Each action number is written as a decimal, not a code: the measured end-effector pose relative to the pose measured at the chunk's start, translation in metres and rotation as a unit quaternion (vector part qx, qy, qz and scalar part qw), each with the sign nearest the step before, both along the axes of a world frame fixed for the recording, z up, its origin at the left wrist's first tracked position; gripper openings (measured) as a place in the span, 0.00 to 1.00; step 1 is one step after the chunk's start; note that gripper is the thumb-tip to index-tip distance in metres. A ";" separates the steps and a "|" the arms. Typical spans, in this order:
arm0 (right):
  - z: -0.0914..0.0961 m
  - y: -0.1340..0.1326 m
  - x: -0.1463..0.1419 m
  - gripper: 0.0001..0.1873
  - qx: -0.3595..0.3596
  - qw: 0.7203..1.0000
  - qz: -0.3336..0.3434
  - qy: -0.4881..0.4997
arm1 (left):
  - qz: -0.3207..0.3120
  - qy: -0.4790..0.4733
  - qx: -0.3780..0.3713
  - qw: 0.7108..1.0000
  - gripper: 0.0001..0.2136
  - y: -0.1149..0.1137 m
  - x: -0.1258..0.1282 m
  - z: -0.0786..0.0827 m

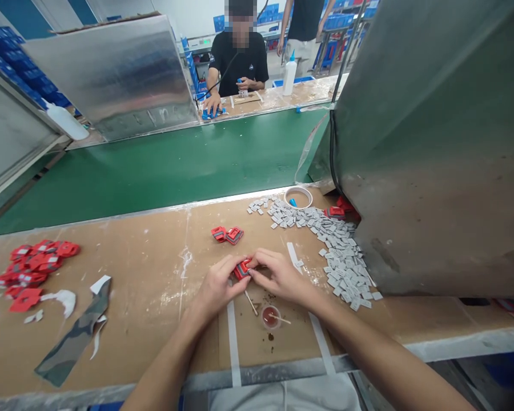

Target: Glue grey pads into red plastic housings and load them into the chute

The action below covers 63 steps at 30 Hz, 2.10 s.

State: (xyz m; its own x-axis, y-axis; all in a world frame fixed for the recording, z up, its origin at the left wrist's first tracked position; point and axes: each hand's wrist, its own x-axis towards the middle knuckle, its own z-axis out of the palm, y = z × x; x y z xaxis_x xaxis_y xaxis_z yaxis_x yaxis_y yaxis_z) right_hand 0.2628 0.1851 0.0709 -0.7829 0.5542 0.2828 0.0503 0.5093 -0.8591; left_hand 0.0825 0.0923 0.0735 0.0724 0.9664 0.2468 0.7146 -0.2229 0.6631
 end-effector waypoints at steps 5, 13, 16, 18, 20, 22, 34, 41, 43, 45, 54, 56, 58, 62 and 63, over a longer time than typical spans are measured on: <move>-0.002 0.003 0.002 0.02 0.033 0.998 0.019 -0.042 | -0.001 -0.019 -0.018 1.000 0.14 0.001 -0.002 -0.004; -0.003 0.003 0.004 0.03 0.020 1.000 0.005 -0.018 | -0.005 -0.026 -0.010 1.000 0.16 0.000 -0.004 -0.003; -0.001 0.011 0.004 0.02 0.000 1.000 -0.006 -0.010 | -0.014 -0.102 -0.020 0.995 0.21 0.005 -0.011 -0.001; 0.006 0.017 0.006 0.02 -0.007 1.000 -0.026 0.006 | 0.005 -0.142 -0.009 0.990 0.22 0.010 -0.018 -0.003; 0.019 0.017 0.013 0.03 -0.008 0.998 -0.047 0.040 | 0.047 -0.129 0.008 0.991 0.21 0.017 -0.024 -0.007; 0.037 0.008 0.032 0.03 -0.003 0.995 -0.064 0.075 | 0.076 -0.071 0.018 0.994 0.21 0.025 -0.027 -0.014; 0.031 -0.091 0.274 0.14 -0.042 0.817 -0.566 -0.100 | 0.194 0.198 0.023 0.961 0.14 0.051 -0.024 -0.024; -0.023 -0.023 0.304 0.08 0.088 0.693 -0.673 -0.244 | 0.274 -0.149 -0.020 0.950 0.14 0.032 -0.017 -0.006; -0.028 -0.008 0.300 0.08 0.110 0.679 -0.681 -0.253 | 0.298 -0.226 -0.017 0.927 0.14 0.030 -0.016 -0.003; -0.029 0.002 0.297 0.10 0.126 0.668 -0.686 -0.259 | 0.305 -0.301 -0.032 0.903 0.16 0.030 -0.017 -0.003; 0.008 -0.057 0.262 0.13 0.162 0.726 -0.630 -0.223 | 0.185 -0.434 -0.138 0.871 0.36 0.027 -0.015 -0.010; 0.015 -0.080 0.238 0.13 0.115 0.826 -0.513 -0.204 | 0.163 -0.445 -0.146 0.868 0.36 0.025 -0.011 -0.007; 0.018 -0.093 0.210 0.12 0.068 0.895 -0.401 -0.183 | 0.148 -0.447 -0.163 0.867 0.35 0.024 -0.007 -0.005; 0.013 -0.095 0.147 0.16 -0.008 0.956 -0.256 -0.144 | 0.092 -0.427 -0.190 0.879 0.27 0.021 -0.001 -0.008; 0.012 -0.093 0.133 0.17 -0.021 0.964 -0.225 -0.140 | 0.079 -0.422 -0.184 0.884 0.26 0.020 0.000 -0.010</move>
